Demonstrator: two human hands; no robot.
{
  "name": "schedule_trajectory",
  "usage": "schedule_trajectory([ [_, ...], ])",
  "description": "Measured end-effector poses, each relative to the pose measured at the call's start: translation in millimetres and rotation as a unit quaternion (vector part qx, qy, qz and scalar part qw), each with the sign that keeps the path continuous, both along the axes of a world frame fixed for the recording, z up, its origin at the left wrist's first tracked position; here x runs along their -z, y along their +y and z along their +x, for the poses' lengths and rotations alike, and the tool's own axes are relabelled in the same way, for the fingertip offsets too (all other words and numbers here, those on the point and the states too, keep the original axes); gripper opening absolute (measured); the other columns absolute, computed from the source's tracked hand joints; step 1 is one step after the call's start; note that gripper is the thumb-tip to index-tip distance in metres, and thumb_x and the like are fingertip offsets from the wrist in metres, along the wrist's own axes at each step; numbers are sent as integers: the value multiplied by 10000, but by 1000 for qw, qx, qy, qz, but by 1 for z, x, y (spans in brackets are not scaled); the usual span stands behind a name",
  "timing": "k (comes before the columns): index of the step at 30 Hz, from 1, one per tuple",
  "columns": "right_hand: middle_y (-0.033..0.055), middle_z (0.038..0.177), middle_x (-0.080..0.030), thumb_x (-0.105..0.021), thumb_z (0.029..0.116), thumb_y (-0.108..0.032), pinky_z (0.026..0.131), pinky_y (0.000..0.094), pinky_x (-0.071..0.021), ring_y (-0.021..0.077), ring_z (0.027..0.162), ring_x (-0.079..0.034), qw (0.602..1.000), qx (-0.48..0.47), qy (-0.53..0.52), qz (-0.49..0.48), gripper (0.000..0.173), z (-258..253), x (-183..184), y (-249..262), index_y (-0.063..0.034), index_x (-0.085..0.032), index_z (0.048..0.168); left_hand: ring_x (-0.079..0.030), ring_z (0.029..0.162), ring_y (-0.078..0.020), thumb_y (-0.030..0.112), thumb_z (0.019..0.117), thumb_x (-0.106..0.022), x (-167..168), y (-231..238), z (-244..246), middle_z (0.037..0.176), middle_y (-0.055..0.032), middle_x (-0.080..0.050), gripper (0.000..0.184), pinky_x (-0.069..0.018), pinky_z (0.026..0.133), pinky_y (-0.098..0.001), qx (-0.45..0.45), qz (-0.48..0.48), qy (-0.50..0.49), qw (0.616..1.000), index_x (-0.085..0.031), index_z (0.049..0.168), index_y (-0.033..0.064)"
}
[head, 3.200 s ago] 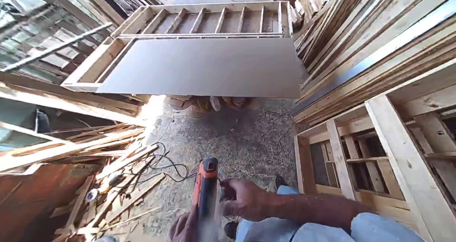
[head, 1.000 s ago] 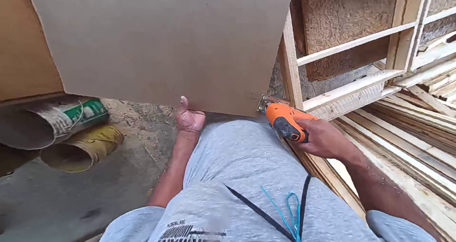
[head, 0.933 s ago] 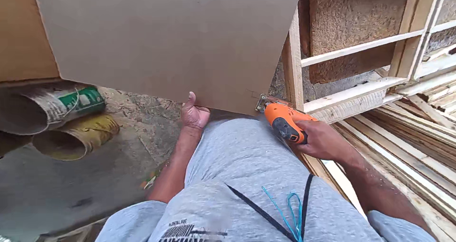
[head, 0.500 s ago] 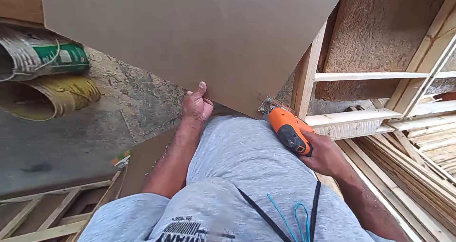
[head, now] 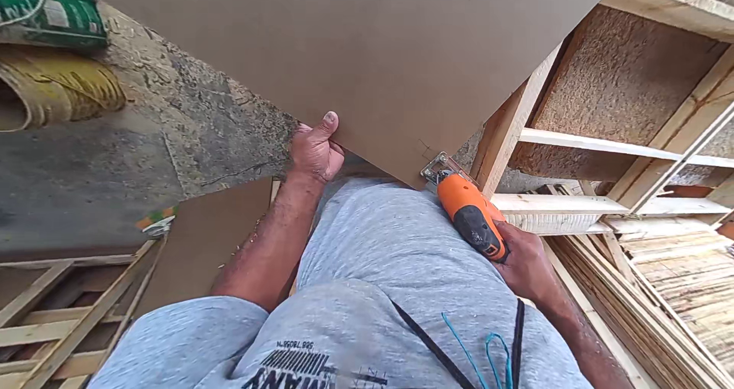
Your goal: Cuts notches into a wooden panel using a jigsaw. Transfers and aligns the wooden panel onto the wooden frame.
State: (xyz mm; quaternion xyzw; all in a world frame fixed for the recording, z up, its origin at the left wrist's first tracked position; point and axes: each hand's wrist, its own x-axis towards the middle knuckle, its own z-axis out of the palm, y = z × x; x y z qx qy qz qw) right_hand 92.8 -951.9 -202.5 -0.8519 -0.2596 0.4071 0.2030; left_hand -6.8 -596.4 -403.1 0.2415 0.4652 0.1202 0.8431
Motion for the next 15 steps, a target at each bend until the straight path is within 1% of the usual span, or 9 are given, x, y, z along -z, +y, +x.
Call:
schedule_trajectory([
  [3,72,942,-757,-711,875,-441,770,346,-619,121,869,-735,1000,2,1,-4,451,1,-3,2,-63,-705,1121,-678,1133,-292,66,1011,-606,-1,0,0,1226,-109,-669,354,-566,984,-540,9,-1,4,1000,-473,1332,135],
  [7,67,933,-755,-720,871,-427,773,324,-617,105,868,-732,1000,3,1,4,438,1,-2,3,-59,-701,1108,-691,1108,-285,73,1007,-620,-2,0,1,1205,-103,-679,349,-582,956,-532,7,-7,6,1000,-479,1318,145],
  [11,52,871,-740,-727,861,-429,715,312,-605,92,809,-718,1000,4,4,9,415,3,1,1,-64,-694,1056,-689,1116,-281,69,1007,-622,-4,0,1,1207,-99,-679,347,-578,967,-531,9,-2,4,1000,-481,1316,144],
  [15,49,864,-739,-724,861,-436,713,303,-601,85,805,-715,1000,-6,-2,3,409,3,1,2,-74,-694,1049,-694,1106,-268,62,1000,-631,-6,-1,2,1196,-90,-685,345,-584,961,-518,9,1,15,1000,-489,1304,144],
])
